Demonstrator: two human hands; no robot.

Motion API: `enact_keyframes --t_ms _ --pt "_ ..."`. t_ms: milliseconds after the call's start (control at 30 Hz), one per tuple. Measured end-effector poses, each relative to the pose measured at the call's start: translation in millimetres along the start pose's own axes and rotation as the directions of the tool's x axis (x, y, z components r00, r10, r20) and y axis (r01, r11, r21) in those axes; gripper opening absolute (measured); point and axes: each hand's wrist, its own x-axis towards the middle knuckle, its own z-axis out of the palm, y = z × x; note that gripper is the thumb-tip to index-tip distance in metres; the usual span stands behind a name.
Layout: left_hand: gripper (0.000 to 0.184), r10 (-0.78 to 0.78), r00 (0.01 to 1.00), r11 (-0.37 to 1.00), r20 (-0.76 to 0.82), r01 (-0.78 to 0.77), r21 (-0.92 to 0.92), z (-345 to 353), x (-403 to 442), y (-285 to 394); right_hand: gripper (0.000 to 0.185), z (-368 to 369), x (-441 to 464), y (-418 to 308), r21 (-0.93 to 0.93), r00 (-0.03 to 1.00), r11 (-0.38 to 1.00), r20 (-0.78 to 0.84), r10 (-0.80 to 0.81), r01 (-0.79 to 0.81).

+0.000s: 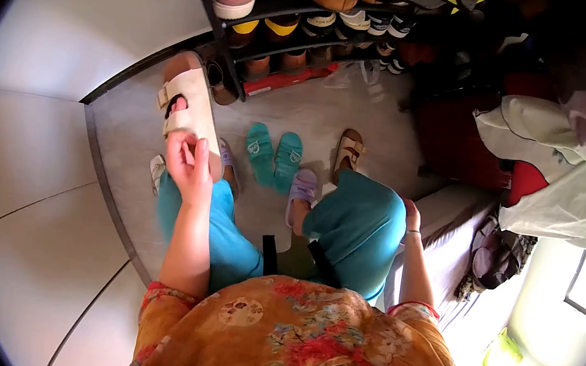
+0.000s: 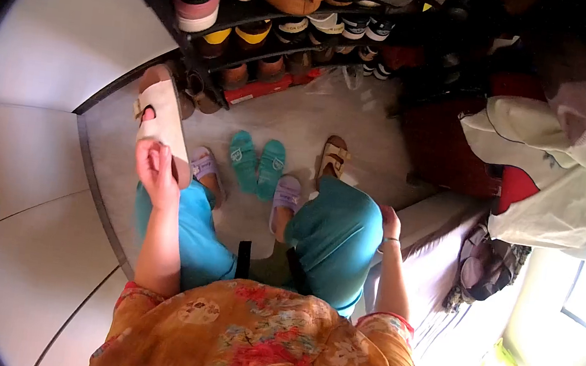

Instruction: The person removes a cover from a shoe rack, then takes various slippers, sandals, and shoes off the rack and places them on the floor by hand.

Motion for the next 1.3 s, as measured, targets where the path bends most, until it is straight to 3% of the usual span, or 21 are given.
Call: enact_keyframes --t_ms 33,67,133,167,200,267,367,467,600,800,1133,1200,1267,1300 --pt "0.009 -0.039 0.998 0.999 0.044 0.039 0.01 -8 0 -3 0.022 -2 -18 -21 0.074 0.993 0.991 -0.024 0.117 -0.115" --pt "0.008 -0.124 0.992 0.99 -0.01 0.124 0.074 -11 -4 -6 0.02 0 -40 -37 -0.026 0.994 0.997 -0.087 0.071 -0.074" --pt "0.009 0.081 0.996 0.994 0.038 -0.083 0.064 -6 1 -5 0.021 8 -64 -64 0.333 0.919 0.916 -0.243 0.311 -0.222" --pt "0.009 0.069 0.996 0.996 0.05 -0.072 0.061 -8 0 -4 0.029 3 -68 -59 0.353 0.904 0.915 -0.298 0.306 -0.194" --pt "0.009 0.031 0.999 0.998 0.041 -0.033 0.061 -11 -1 -9 0.029 -6 -75 -57 0.318 0.903 0.929 -0.316 0.29 -0.187" --pt "0.011 -0.023 0.999 0.998 0.029 0.021 0.063 -13 -2 -10 0.029 0 -99 -74 0.037 0.935 0.991 -0.329 0.136 -0.131" --pt "0.012 0.022 0.999 0.999 0.048 -0.024 0.036 -10 -1 -7 0.028 6 -116 -79 0.098 0.917 0.989 -0.372 0.141 -0.112" --pt "0.014 0.033 0.999 0.998 0.032 -0.035 0.053 -11 0 -4 0.03 -81 -86 21 -0.286 0.957 0.953 -0.291 0.016 -0.103" --pt "0.02 0.035 0.999 0.996 0.019 -0.037 0.082 -15 3 0 0.03 -8 -80 -50 -0.008 0.922 0.99 -0.365 0.126 -0.138" --pt "0.018 0.141 0.99 0.984 0.014 -0.141 0.109 -15 6 -6 0.03 24 -88 -76 0.069 0.916 0.984 -0.36 0.176 -0.162" --pt "0.018 0.151 0.988 0.984 0.01 -0.152 0.093 -12 6 -6 0.03 16 -129 -75 0.203 0.887 0.946 -0.342 0.311 -0.253" --pt "0.018 0.041 0.999 0.996 0.031 -0.044 0.08 -14 5 -4 0.03 14 -136 -76 0.166 0.888 0.95 -0.343 0.308 -0.266" --pt "0.018 0.077 0.997 0.994 0.019 -0.078 0.078 -11 6 -3 0.032 15 -133 -76 -0.079 0.923 0.971 -0.335 0.188 -0.227" --pt "0.019 0.109 0.994 0.991 0.007 -0.109 0.075 -9 7 -3 0.034 16 -132 -77 -0.319 0.951 0.932 -0.301 0.073 -0.173"
